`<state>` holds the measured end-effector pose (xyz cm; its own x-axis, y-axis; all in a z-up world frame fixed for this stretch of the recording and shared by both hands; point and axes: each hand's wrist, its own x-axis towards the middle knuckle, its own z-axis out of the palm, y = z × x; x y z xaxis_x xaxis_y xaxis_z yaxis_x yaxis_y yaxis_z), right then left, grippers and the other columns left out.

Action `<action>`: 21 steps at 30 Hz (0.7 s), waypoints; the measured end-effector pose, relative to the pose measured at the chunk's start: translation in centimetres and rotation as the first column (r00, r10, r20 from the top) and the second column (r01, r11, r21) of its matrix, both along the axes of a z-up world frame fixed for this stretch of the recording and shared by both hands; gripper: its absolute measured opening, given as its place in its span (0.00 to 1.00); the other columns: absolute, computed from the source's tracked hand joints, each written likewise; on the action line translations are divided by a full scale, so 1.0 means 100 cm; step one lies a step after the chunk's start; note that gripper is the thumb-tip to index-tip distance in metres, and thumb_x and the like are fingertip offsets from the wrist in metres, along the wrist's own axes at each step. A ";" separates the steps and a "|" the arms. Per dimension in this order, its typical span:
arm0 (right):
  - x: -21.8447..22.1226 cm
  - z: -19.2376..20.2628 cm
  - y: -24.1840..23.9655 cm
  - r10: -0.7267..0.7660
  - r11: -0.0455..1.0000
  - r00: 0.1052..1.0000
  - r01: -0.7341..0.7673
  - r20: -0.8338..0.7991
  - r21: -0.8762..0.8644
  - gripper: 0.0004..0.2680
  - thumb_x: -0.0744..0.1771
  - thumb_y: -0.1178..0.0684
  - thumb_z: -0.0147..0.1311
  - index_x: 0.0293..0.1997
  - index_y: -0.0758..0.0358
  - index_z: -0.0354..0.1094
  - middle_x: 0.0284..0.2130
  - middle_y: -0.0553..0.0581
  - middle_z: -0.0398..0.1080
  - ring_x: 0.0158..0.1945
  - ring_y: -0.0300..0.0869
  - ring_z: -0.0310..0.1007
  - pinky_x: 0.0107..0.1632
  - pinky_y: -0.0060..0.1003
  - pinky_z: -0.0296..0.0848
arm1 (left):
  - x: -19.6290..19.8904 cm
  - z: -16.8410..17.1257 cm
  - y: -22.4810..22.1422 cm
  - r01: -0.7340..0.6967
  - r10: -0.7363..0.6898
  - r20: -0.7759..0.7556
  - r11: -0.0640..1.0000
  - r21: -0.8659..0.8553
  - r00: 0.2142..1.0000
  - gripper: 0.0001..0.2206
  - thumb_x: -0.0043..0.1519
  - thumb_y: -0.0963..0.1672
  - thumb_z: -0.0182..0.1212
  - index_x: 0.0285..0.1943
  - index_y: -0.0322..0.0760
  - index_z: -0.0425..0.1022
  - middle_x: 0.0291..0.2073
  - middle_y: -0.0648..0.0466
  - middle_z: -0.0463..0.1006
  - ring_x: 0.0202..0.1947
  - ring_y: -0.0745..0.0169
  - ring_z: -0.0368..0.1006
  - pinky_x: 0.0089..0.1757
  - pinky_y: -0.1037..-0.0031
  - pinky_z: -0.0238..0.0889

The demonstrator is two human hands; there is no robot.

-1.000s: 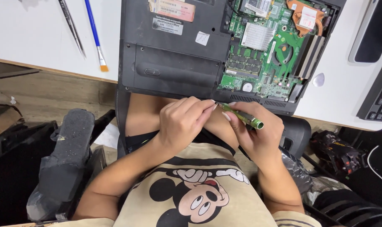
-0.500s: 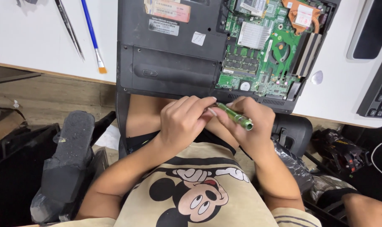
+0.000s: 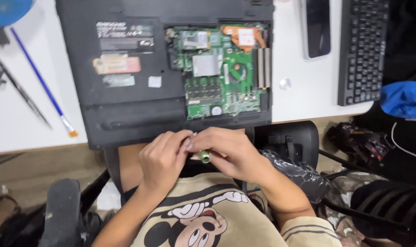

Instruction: Disassembling a laptop by removing internal screws and cleaning the motherboard with a brush.

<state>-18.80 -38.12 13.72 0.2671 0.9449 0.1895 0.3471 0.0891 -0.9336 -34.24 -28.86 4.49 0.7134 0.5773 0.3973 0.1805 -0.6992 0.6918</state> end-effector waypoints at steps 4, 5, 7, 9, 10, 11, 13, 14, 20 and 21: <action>-0.006 -0.018 -0.004 -0.044 0.999 0.998 0.044 0.040 0.008 0.05 0.68 0.63 0.58 0.46 0.64 0.77 0.37 0.60 0.79 0.33 0.53 0.79 0.38 0.45 0.79 | 0.000 0.002 -0.001 -0.021 0.020 -0.047 1.000 -0.006 0.999 0.11 0.69 0.50 0.56 0.45 0.45 0.81 0.22 0.60 0.70 0.22 0.60 0.71 0.26 0.75 0.67; -0.009 -0.024 -0.004 -0.067 0.998 0.996 0.067 0.066 -0.003 0.06 0.67 0.63 0.60 0.46 0.64 0.76 0.35 0.60 0.78 0.24 0.49 0.74 0.30 0.42 0.78 | 0.000 0.002 -0.001 -0.034 0.034 -0.057 0.999 0.009 0.998 0.19 0.73 0.55 0.47 0.45 0.46 0.81 0.22 0.61 0.70 0.23 0.61 0.70 0.26 0.75 0.67; -0.014 -0.030 -0.004 -0.092 0.996 0.990 0.092 0.103 0.008 0.06 0.65 0.62 0.63 0.45 0.64 0.76 0.33 0.58 0.77 0.23 0.48 0.74 0.29 0.40 0.77 | 0.000 0.000 -0.003 -0.049 0.051 -0.072 0.998 0.033 0.996 0.13 0.70 0.51 0.52 0.43 0.46 0.81 0.21 0.61 0.68 0.22 0.60 0.70 0.26 0.75 0.67; -0.012 -0.023 0.000 -0.119 0.993 0.983 0.117 0.141 0.023 0.07 0.64 0.61 0.65 0.44 0.63 0.76 0.31 0.56 0.76 0.22 0.46 0.73 0.27 0.38 0.77 | 0.000 0.003 -0.003 -0.064 0.069 -0.084 0.996 0.059 0.994 0.07 0.68 0.46 0.57 0.41 0.46 0.80 0.20 0.61 0.66 0.22 0.60 0.69 0.26 0.74 0.66; -0.007 -0.012 0.004 -0.008 1.000 0.983 0.002 0.181 0.030 0.04 0.68 0.59 0.58 0.46 0.65 0.71 0.38 0.59 0.74 0.34 0.49 0.74 0.38 0.40 0.76 | 0.000 0.008 -0.002 -0.029 0.031 -0.110 0.999 0.016 0.993 0.10 0.69 0.46 0.51 0.42 0.42 0.79 0.24 0.58 0.69 0.25 0.57 0.70 0.26 0.69 0.63; -0.001 0.000 0.006 0.105 0.993 0.969 -0.114 0.223 0.028 0.03 0.72 0.58 0.51 0.48 0.66 0.66 0.44 0.61 0.72 0.46 0.52 0.75 0.50 0.41 0.75 | -0.001 0.012 -0.003 0.003 -0.007 -0.134 1.000 -0.031 0.991 0.14 0.71 0.46 0.45 0.44 0.38 0.78 0.27 0.55 0.73 0.27 0.55 0.71 0.25 0.65 0.59; 0.009 0.002 0.002 0.190 0.979 0.955 -0.201 0.227 0.024 0.07 0.73 0.58 0.50 0.58 0.63 0.64 0.53 0.60 0.71 0.53 0.52 0.74 0.55 0.44 0.74 | -0.004 0.002 -0.004 -0.016 0.005 -0.163 0.998 -0.068 0.987 0.08 0.68 0.44 0.51 0.38 0.39 0.74 0.25 0.56 0.73 0.25 0.57 0.71 0.24 0.65 0.61; 0.014 0.004 0.000 0.277 0.958 0.935 -0.287 0.222 0.011 0.11 0.74 0.58 0.49 0.67 0.60 0.63 0.62 0.60 0.70 0.60 0.52 0.74 0.61 0.47 0.72 | -0.005 -0.003 -0.005 -0.038 0.015 -0.199 0.993 -0.115 0.980 0.07 0.66 0.41 0.57 0.33 0.40 0.71 0.23 0.57 0.73 0.24 0.60 0.71 0.22 0.66 0.62; 0.010 0.018 0.007 0.259 0.960 0.954 -0.272 0.153 0.070 0.09 0.75 0.54 0.40 0.56 0.67 0.65 0.49 0.65 0.72 0.47 0.57 0.74 0.54 0.49 0.74 | -0.005 0.003 0.001 0.038 -0.061 -0.295 0.996 -0.086 0.953 0.12 0.56 0.51 0.63 0.46 0.51 0.78 0.30 0.60 0.75 0.34 0.50 0.75 0.30 0.58 0.66; 0.008 0.010 0.004 0.250 0.961 0.952 -0.266 0.174 0.075 0.09 0.75 0.54 0.40 0.56 0.67 0.65 0.49 0.65 0.72 0.47 0.57 0.74 0.54 0.49 0.74 | -0.007 -0.001 0.001 0.046 -0.065 -0.278 0.996 -0.074 0.958 0.12 0.56 0.51 0.63 0.46 0.51 0.78 0.30 0.60 0.75 0.34 0.50 0.75 0.30 0.58 0.66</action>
